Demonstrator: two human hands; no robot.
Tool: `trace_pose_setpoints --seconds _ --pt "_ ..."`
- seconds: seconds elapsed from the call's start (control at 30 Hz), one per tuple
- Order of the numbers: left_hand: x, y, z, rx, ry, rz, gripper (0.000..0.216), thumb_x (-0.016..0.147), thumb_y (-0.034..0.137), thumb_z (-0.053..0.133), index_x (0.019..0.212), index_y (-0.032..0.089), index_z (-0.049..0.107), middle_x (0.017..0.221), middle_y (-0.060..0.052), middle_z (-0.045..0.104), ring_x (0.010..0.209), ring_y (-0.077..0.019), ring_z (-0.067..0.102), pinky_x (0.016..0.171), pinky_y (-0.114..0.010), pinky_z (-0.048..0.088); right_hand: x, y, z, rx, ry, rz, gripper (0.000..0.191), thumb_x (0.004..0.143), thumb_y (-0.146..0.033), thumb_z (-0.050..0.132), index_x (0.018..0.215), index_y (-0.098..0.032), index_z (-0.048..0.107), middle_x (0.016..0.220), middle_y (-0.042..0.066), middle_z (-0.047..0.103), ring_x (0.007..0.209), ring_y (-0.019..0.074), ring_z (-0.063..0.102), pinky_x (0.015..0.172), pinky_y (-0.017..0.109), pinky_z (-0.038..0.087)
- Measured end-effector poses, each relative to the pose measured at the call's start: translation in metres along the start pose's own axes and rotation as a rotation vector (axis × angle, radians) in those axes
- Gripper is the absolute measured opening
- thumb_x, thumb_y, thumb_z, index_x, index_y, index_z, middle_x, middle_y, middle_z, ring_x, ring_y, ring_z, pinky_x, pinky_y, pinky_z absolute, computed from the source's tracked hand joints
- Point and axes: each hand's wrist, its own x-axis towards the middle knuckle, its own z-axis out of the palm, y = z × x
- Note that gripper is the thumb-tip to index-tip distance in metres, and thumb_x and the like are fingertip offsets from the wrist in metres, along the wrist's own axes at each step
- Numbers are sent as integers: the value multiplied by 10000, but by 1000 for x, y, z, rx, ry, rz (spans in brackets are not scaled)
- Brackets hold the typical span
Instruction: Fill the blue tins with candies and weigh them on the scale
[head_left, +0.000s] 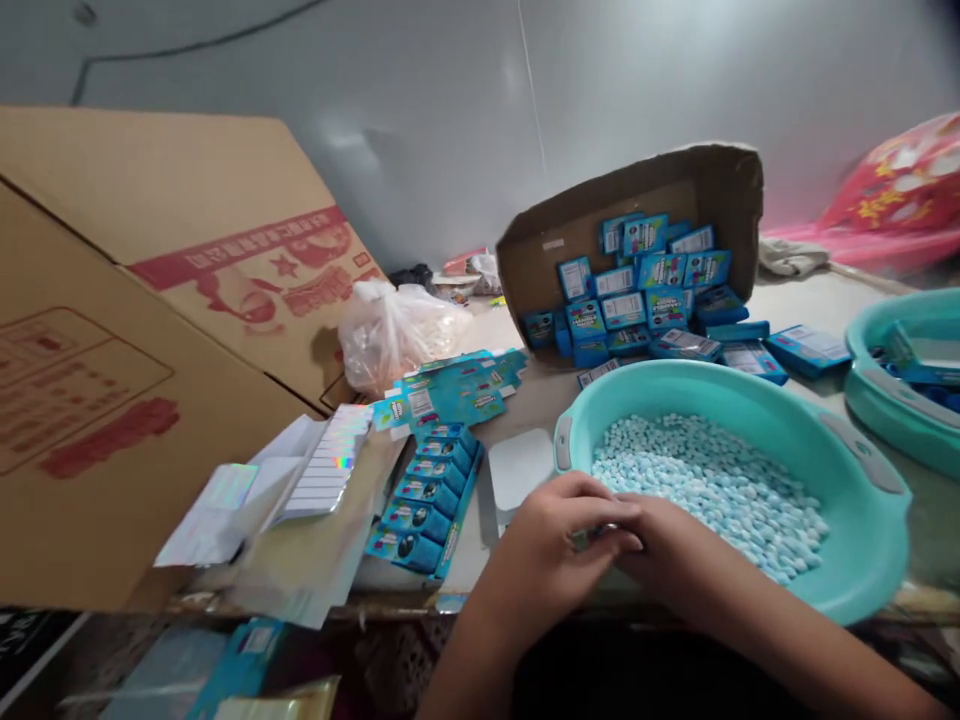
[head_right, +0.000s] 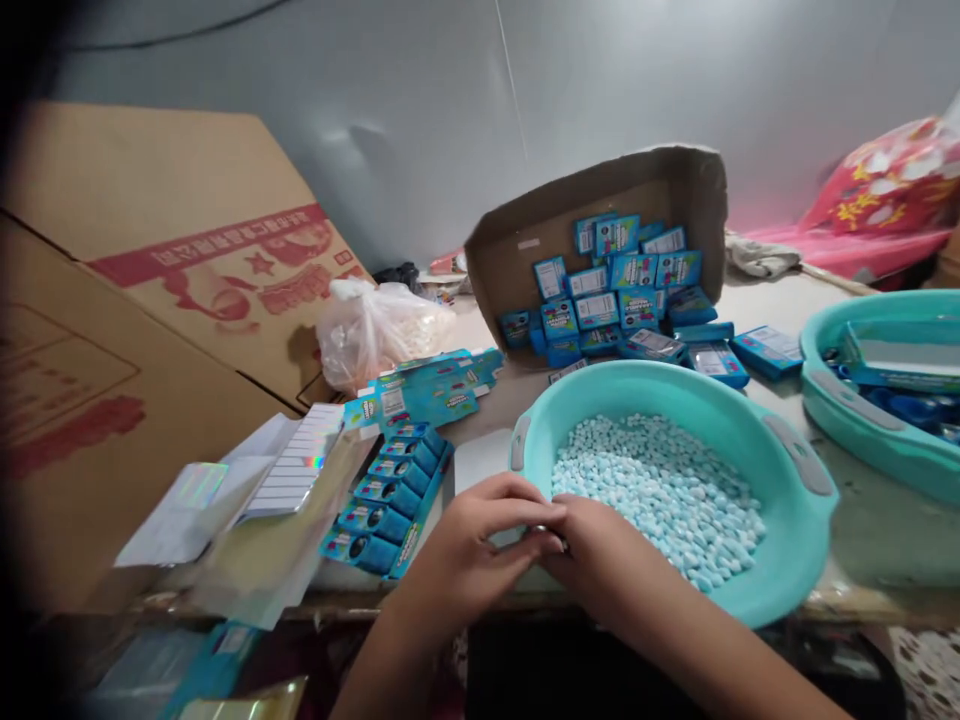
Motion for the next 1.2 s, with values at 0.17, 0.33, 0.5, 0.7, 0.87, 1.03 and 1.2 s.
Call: trace_pose_setpoints --seconds 0.17,0.33,0.5,0.7,0.87,1.03,1.2 --pt "-7 -16 1 158 -54 212 298 950 129 586 1187 235 733 1139 -55 726 1062 -159 675 954 -273 539 0 -3 -7 50 -45 158 147 875 -155 563 842 -178 704 872 68 696 808 212 638 735 304 436" --pt "-13 -45 -73 401 167 57 250 936 192 543 1068 238 750 1058 -42 741 968 -170 690 871 -274 548 0 -11 -12 6 -29 257 268 975 -324 565 759 -196 661 794 26 638 749 179 592 689 297 375" --pt "6 -106 -185 660 -5 -605 362 793 468 600 969 191 753 969 -71 758 928 -261 693 830 -347 519 -3 -11 -10 -10 -16 271 309 1001 -336 525 736 -193 592 795 25 605 759 180 571 702 314 368" --pt "40 -143 -217 711 -254 -743 365 565 539 721 637 190 644 621 -24 650 659 -216 612 572 -275 402 -4 -7 -8 -13 -57 262 332 1017 -337 477 725 -194 546 787 32 589 730 179 561 673 319 365" --pt "63 -145 -212 740 -465 -754 331 552 512 720 625 198 649 626 -7 643 635 -183 578 562 -260 376 -5 -7 -9 -27 -44 262 349 1020 -344 467 708 -197 524 759 19 571 685 161 558 630 304 359" --pt "79 -147 -209 831 -572 -798 297 534 478 744 599 207 643 595 -3 632 610 -182 565 546 -268 345 -7 -8 -7 -33 -67 251 345 1037 -353 428 750 -202 546 783 18 567 686 162 564 628 310 363" --pt "94 -122 -196 969 -521 -838 274 456 317 836 534 191 606 545 -7 594 638 -209 588 600 -281 377 -8 -12 -13 5 -19 215 350 1031 -338 446 721 -202 536 759 14 559 673 154 547 622 306 369"
